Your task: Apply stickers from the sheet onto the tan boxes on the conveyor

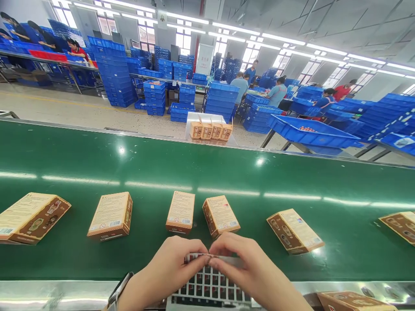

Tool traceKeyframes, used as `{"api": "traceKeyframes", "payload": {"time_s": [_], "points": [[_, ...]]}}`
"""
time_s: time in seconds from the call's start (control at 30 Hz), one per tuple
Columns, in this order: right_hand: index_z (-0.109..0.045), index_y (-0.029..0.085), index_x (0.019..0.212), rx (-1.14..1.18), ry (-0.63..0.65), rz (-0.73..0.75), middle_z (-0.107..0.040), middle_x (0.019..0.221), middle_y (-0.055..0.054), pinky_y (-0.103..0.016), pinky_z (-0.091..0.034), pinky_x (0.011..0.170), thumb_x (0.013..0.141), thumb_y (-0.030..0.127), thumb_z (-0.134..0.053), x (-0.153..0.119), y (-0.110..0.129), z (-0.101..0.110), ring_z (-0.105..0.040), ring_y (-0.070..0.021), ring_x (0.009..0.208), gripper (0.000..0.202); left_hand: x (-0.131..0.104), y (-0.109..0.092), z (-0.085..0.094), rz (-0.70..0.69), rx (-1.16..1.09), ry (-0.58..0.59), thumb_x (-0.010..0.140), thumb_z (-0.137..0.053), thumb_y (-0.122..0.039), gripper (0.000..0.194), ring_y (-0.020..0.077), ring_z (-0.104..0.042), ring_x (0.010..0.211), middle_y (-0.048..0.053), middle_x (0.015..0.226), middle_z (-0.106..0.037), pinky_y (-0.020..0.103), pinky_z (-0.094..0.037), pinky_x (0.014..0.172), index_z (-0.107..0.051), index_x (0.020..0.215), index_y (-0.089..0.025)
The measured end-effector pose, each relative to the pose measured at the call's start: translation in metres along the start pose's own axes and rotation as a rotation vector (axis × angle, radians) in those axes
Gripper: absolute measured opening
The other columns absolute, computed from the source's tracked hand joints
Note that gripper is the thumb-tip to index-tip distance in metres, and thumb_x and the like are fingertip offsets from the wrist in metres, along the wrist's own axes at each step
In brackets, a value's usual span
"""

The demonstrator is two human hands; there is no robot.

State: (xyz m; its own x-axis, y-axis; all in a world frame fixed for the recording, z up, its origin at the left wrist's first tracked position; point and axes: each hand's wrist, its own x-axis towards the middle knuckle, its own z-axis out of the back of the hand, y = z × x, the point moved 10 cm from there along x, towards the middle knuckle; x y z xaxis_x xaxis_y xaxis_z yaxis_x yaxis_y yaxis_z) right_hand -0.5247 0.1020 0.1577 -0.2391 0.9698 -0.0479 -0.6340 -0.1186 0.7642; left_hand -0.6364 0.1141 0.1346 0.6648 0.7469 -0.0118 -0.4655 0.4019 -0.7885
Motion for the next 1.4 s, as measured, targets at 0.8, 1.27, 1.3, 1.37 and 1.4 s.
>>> {"api": "traceKeyframes", "payload": {"time_s": [0.8, 1.27, 1.3, 1.37, 1.4], "points": [[-0.059, 0.025, 0.081, -0.364, -0.089, 0.329, -0.065, 0.076, 0.003, -0.021, -0.053, 0.060, 0.094, 0.015, -0.056, -0.022, 0.038, 0.000, -0.065, -0.0126, 0.067, 0.017, -0.010, 0.007, 0.003, 0.056, 0.024, 0.049, 0.095, -0.063, -0.029, 0.015, 0.0138, -0.065, 0.065, -0.004, 0.076, -0.077, 0.022, -0.039, 0.064, -0.075, 0.088, -0.024], [-0.059, 0.022, 0.089, -0.547, -0.338, 0.564, -0.067, 0.076, -0.002, -0.026, -0.052, 0.062, 0.102, 0.014, -0.038, -0.032, 0.066, -0.003, -0.062, -0.0145, 0.065, 0.026, -0.009, 0.002, 0.008, 0.075, -0.049, 0.027, 0.096, -0.057, -0.031, 0.023, 0.0121, -0.052, 0.056, -0.004, 0.063, -0.065, 0.022, -0.033, 0.058, -0.071, 0.080, -0.022], [-0.061, 0.021, 0.092, -0.589, -0.384, 0.601, -0.069, 0.078, -0.003, -0.029, -0.052, 0.066, 0.102, 0.012, -0.038, -0.037, 0.068, -0.001, -0.063, -0.0155, 0.067, 0.026, -0.008, 0.002, 0.010, 0.088, -0.073, 0.024, 0.095, -0.057, -0.031, 0.024, 0.0118, -0.050, 0.055, -0.004, 0.061, -0.063, 0.022, -0.032, 0.057, -0.071, 0.079, -0.021], [-0.065, 0.018, 0.101, -0.667, -0.426, 0.670, -0.073, 0.085, -0.006, -0.033, -0.051, 0.076, 0.100, 0.008, -0.039, -0.046, 0.070, 0.000, -0.066, -0.0177, 0.076, 0.028, -0.007, 0.003, 0.011, 0.122, -0.125, 0.022, 0.094, -0.056, -0.031, 0.026, 0.0114, -0.046, 0.054, -0.004, 0.059, -0.059, 0.022, -0.031, 0.055, -0.070, 0.075, -0.020], [-0.066, 0.017, 0.106, -0.705, -0.414, 0.703, -0.075, 0.090, -0.007, -0.034, -0.051, 0.081, 0.099, 0.006, -0.039, -0.050, 0.070, -0.002, -0.068, -0.0188, 0.082, 0.029, -0.007, 0.003, 0.011, 0.137, -0.152, 0.020, 0.093, -0.056, -0.030, 0.026, 0.0114, -0.045, 0.054, -0.004, 0.058, -0.058, 0.022, -0.031, 0.055, -0.069, 0.074, -0.019]]}}
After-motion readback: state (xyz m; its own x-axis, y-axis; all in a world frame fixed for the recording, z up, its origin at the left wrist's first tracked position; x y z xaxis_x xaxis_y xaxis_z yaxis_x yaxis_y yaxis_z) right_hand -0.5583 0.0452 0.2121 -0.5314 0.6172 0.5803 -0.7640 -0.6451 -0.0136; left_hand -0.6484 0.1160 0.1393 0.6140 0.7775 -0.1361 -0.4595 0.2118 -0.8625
